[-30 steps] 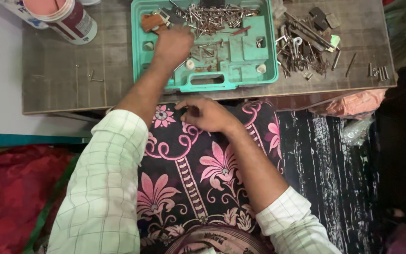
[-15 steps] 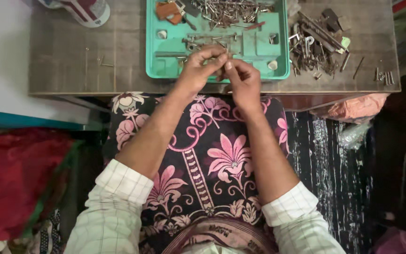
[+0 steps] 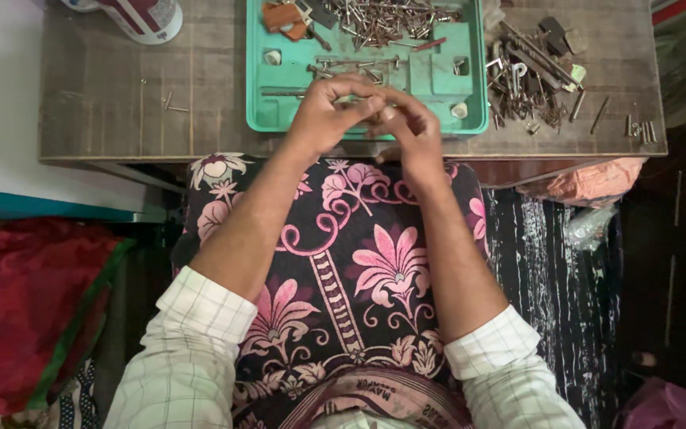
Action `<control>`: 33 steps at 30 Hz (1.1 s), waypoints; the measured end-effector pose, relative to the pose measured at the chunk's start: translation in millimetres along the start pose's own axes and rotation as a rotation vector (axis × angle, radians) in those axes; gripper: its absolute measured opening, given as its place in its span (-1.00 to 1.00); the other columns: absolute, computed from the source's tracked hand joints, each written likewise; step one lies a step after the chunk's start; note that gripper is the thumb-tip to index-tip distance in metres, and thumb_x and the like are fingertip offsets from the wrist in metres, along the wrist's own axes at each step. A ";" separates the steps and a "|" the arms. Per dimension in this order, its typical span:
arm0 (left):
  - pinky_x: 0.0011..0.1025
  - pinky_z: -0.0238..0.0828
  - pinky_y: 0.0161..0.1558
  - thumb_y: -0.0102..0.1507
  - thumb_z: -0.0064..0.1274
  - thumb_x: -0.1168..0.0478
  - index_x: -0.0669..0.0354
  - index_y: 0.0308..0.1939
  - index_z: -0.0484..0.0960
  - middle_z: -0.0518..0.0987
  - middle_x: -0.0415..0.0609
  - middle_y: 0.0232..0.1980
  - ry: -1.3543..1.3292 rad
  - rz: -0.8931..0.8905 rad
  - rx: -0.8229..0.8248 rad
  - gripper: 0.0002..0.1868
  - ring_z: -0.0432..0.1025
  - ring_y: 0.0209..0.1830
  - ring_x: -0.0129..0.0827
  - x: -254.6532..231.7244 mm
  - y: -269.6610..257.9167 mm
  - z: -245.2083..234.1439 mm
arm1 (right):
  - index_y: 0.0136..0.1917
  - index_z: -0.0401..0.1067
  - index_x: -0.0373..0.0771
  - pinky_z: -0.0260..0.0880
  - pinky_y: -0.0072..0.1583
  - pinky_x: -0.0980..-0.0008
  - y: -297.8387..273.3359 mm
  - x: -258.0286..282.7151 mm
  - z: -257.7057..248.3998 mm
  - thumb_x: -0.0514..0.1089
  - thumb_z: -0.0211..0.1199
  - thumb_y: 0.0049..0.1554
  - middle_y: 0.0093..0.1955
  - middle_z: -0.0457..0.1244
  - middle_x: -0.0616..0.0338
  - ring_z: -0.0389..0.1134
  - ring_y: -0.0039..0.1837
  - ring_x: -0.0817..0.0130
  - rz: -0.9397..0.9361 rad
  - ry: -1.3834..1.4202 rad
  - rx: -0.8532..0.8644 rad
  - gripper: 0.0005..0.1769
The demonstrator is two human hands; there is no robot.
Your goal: The person sits at a low table and sorts small metal hardware pieces from a green plastic case. They pick up individual items, examine them, and place them into separate piles on the table and back into the case.
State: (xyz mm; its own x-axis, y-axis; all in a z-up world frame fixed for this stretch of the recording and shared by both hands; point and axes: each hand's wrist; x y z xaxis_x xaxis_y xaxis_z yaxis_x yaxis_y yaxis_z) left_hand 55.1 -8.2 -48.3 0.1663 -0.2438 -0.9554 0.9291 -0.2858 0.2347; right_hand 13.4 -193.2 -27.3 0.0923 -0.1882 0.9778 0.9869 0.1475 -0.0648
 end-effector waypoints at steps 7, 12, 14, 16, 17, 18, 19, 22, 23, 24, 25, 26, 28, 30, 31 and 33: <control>-0.51 0.51 0.01 0.32 0.27 0.31 0.31 -0.10 0.77 0.58 -0.11 -0.01 0.056 0.004 -0.013 -0.87 0.50 0.02 -0.47 -3.0 -0.4 -3.9 | 0.08 0.40 -0.27 0.49 -0.22 0.47 -1.1 -1.1 5.4 -0.09 0.19 0.34 -0.09 0.33 0.23 0.43 -0.07 0.44 0.012 -0.096 0.076 -0.80; -0.49 0.56 -0.03 0.31 0.25 0.29 0.28 -0.11 0.76 0.58 -0.15 -0.02 -0.037 -0.059 -0.003 -0.87 0.51 -0.05 -0.50 -9.9 3.3 -3.3 | 0.12 0.43 -0.13 0.49 -0.28 0.48 1.0 0.9 2.8 0.03 -0.01 0.29 -0.09 0.42 0.27 0.48 -0.08 0.47 0.243 0.062 0.039 -0.70; -0.50 0.51 -0.12 0.29 0.26 0.28 0.27 -0.14 0.76 0.58 -0.16 -0.04 -0.058 -0.108 -0.012 -0.88 0.51 -0.14 -0.50 -10.1 -0.4 -2.4 | 0.12 0.41 -0.23 0.48 -0.20 0.45 -1.4 -1.5 1.9 0.00 0.06 0.40 -0.05 0.39 0.21 0.46 -0.04 0.41 0.158 0.042 0.106 -0.73; -0.49 0.50 -0.02 0.31 0.28 0.29 0.29 -0.13 0.76 0.60 -0.14 -0.07 0.021 -0.025 0.006 -0.88 0.51 -0.07 -0.48 -10.0 -1.6 -2.4 | 0.12 0.37 -0.25 0.46 -0.19 0.43 -1.7 -3.7 1.0 -0.03 0.13 0.41 -0.04 0.36 0.18 0.46 -0.02 0.36 0.093 0.022 0.119 -0.77; -0.49 0.49 0.04 0.33 0.29 0.29 0.30 -0.13 0.77 0.62 -0.13 -0.09 0.061 0.019 0.017 -0.88 0.52 -0.03 -0.47 -10.3 -0.4 -2.7 | 0.12 0.33 -0.22 0.44 -0.21 0.43 -0.8 -4.3 0.6 -0.05 0.17 0.37 -0.05 0.36 0.18 0.47 -0.03 0.34 0.069 0.013 0.098 -0.80; -0.48 0.47 0.05 0.32 0.29 0.28 0.31 -0.12 0.77 0.61 -0.13 -0.08 0.079 0.032 0.004 -0.86 0.51 -0.01 -0.46 -10.6 -0.1 -2.1 | 0.12 0.29 -0.18 0.43 -0.23 0.42 -0.1 -4.4 -0.1 -0.07 0.21 0.33 -0.07 0.35 0.18 0.48 -0.04 0.32 0.045 0.003 0.077 -0.79; -0.47 0.45 0.06 0.32 0.30 0.28 0.31 -0.12 0.77 0.61 -0.13 -0.08 0.096 0.046 -0.007 -0.85 0.49 0.00 -0.45 -11.2 0.7 -1.9 | 0.14 0.34 -0.17 0.44 -0.24 0.45 0.5 -4.4 -0.2 -0.02 0.14 0.33 -0.07 0.37 0.19 0.48 -0.05 0.34 0.109 0.028 0.078 -0.79; -0.46 0.45 -0.01 0.30 0.29 0.25 0.29 -0.13 0.77 0.61 -0.15 -0.10 0.079 0.006 -0.004 -0.84 0.49 -0.06 -0.46 -12.9 1.2 -0.5 | 0.16 0.43 -0.19 0.47 -0.24 0.48 0.6 -4.3 0.3 0.06 0.02 0.36 -0.05 0.42 0.20 0.49 -0.04 0.39 0.208 0.060 0.095 -0.67; -0.46 0.46 -0.05 0.30 0.29 0.24 0.27 -0.14 0.77 0.61 -0.16 -0.12 0.060 -0.022 0.003 -0.84 0.49 -0.10 -0.47 -13.6 0.7 -0.1 | 0.16 0.43 -0.23 0.47 -0.22 0.47 0.1 -4.1 0.8 0.04 0.05 0.38 -0.03 0.41 0.19 0.48 -0.02 0.37 0.179 0.042 0.110 -0.68; -0.46 0.46 -0.03 0.30 0.29 0.25 0.27 -0.14 0.77 0.61 -0.16 -0.12 0.070 -0.010 0.001 -0.85 0.50 -0.08 -0.47 -14.3 0.4 0.3 | 0.15 0.43 -0.27 0.47 -0.21 0.46 -0.4 -3.7 1.4 0.02 0.08 0.41 -0.01 0.40 0.17 0.48 0.01 0.35 0.150 0.023 0.125 -0.68; -0.47 0.47 0.00 0.30 0.29 0.25 0.27 -0.13 0.77 0.61 -0.16 -0.12 0.081 0.002 0.001 -0.85 0.51 -0.07 -0.47 -14.9 0.1 0.4 | 0.15 0.37 -0.25 0.45 -0.21 0.44 -0.6 -3.2 2.2 -0.03 0.15 0.39 -0.01 0.38 0.16 0.48 0.01 0.33 0.111 0.036 0.121 -0.76; -0.47 0.47 0.03 0.30 0.30 0.26 0.27 -0.13 0.77 0.61 -0.16 -0.12 0.091 0.014 0.000 -0.86 0.51 -0.05 -0.47 -15.3 -0.4 0.6 | 0.15 0.32 -0.23 0.43 -0.22 0.43 -1.3 -2.3 2.4 -0.09 0.21 0.37 -0.02 0.36 0.16 0.49 0.02 0.30 0.072 0.049 0.116 -0.80; -0.45 0.51 -0.07 0.27 0.29 0.25 0.24 -0.14 0.77 0.59 -0.20 -0.13 0.000 -0.087 -0.010 -0.85 0.51 -0.10 -0.49 -15.5 -0.1 0.4 | 0.15 0.33 -0.16 0.42 -0.26 0.44 -1.0 -0.1 2.3 -0.09 0.20 0.33 -0.06 0.36 0.17 0.49 -0.03 0.32 0.096 0.118 0.094 -0.82; -0.45 0.50 -0.06 0.26 0.29 0.25 0.24 -0.13 0.77 0.58 -0.20 -0.13 -0.006 -0.091 -0.013 -0.84 0.49 -0.09 -0.49 -14.5 0.0 1.5 | 0.16 0.46 -0.08 0.45 -0.32 0.48 -1.3 2.0 1.2 0.01 0.04 0.28 -0.12 0.40 0.20 0.49 -0.15 0.40 0.226 0.227 0.060 -0.71; -0.47 0.47 -0.01 0.28 0.30 0.25 0.25 -0.12 0.78 0.58 -0.19 -0.13 0.036 -0.042 -0.010 -0.84 0.49 -0.06 -0.49 -13.5 0.0 1.3 | 0.13 0.47 -0.13 0.45 -0.30 0.49 -0.4 2.1 1.0 -0.02 0.07 0.30 -0.11 0.40 0.19 0.48 -0.14 0.41 0.220 0.183 0.062 -0.75; -0.48 0.45 0.06 0.29 0.31 0.26 0.27 -0.11 0.78 0.60 -0.17 -0.12 0.081 0.016 -0.008 -0.85 0.49 -0.03 -0.48 -11.1 0.4 0.1 | 0.05 0.49 -0.23 0.45 -0.26 0.49 0.4 0.3 1.4 -0.09 0.13 0.35 -0.10 0.40 0.18 0.47 -0.13 0.41 0.212 0.096 0.065 -0.80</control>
State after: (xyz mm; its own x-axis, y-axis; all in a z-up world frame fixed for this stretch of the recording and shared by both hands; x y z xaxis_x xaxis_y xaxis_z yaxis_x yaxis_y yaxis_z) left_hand 53.6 -5.7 -37.5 0.2072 -0.1730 -0.9629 0.9287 -0.2747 0.2492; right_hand 13.7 -191.8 -26.7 0.3122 -0.2371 0.9200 0.9337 0.2551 -0.2511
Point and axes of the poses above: each hand's wrist, its own y-axis towards the middle knuckle, its own z-axis out of the palm, x = y × z
